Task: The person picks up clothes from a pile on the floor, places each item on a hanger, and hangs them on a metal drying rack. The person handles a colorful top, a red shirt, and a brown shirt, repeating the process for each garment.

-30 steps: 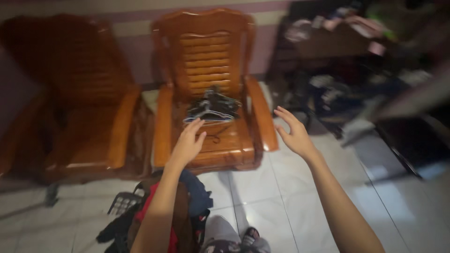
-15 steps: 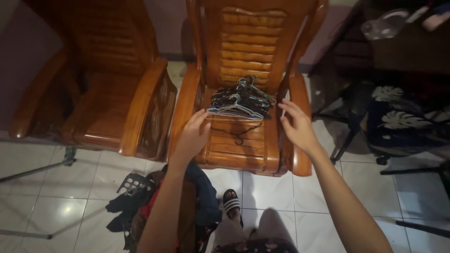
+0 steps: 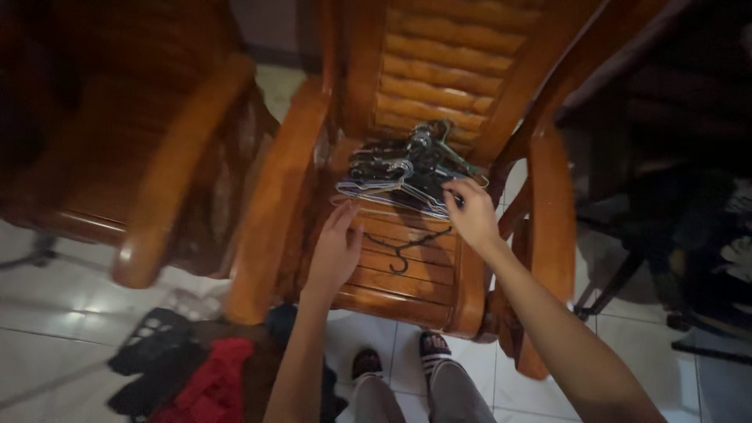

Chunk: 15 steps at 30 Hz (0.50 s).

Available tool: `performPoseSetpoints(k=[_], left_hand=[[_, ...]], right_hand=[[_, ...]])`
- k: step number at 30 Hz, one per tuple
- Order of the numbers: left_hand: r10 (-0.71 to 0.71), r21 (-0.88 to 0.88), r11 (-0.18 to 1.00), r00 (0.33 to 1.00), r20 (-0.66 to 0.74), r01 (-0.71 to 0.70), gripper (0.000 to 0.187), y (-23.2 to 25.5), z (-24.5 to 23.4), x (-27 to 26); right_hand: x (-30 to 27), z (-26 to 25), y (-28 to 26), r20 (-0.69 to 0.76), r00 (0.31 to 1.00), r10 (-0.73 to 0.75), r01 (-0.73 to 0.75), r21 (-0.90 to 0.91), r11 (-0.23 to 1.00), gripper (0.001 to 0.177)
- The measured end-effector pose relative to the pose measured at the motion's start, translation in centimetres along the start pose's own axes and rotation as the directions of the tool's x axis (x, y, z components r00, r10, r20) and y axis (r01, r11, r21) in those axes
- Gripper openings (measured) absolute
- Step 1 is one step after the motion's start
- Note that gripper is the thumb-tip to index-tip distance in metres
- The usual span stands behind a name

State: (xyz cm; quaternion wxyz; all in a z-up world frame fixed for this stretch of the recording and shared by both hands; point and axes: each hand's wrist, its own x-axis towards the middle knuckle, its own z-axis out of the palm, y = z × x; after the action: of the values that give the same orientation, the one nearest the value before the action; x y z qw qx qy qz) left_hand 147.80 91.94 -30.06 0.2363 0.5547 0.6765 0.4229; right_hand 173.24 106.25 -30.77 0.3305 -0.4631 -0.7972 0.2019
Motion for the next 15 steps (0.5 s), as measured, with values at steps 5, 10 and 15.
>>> performPoseSetpoints(k=[5,10,15], left_hand=[[-0.004,-0.008,1.0,0.999,-0.045,0.003,0.037,-6.7,5.3,0.8],[0.015,0.006,1.0,0.997,-0.074,-0.015,0.037,-10.5,8.2,1.9],[0.037,0.029,0.999,0.995,-0.088,-0.034,0.039,-11.3,8.5,2.3]], right_hand=[[2.4,10.1,8.1,0.13,0.991,0.034,-0.026,-0.063,0.998,0.016],[4.8,16.7,11.9,0.132,0.989,-0.061,0.076,-0.109,0.991,0.027],[5.3,20.2,14.3,0.098,0.993,-0.064,0.072,-0.085,0.994,0.031]])
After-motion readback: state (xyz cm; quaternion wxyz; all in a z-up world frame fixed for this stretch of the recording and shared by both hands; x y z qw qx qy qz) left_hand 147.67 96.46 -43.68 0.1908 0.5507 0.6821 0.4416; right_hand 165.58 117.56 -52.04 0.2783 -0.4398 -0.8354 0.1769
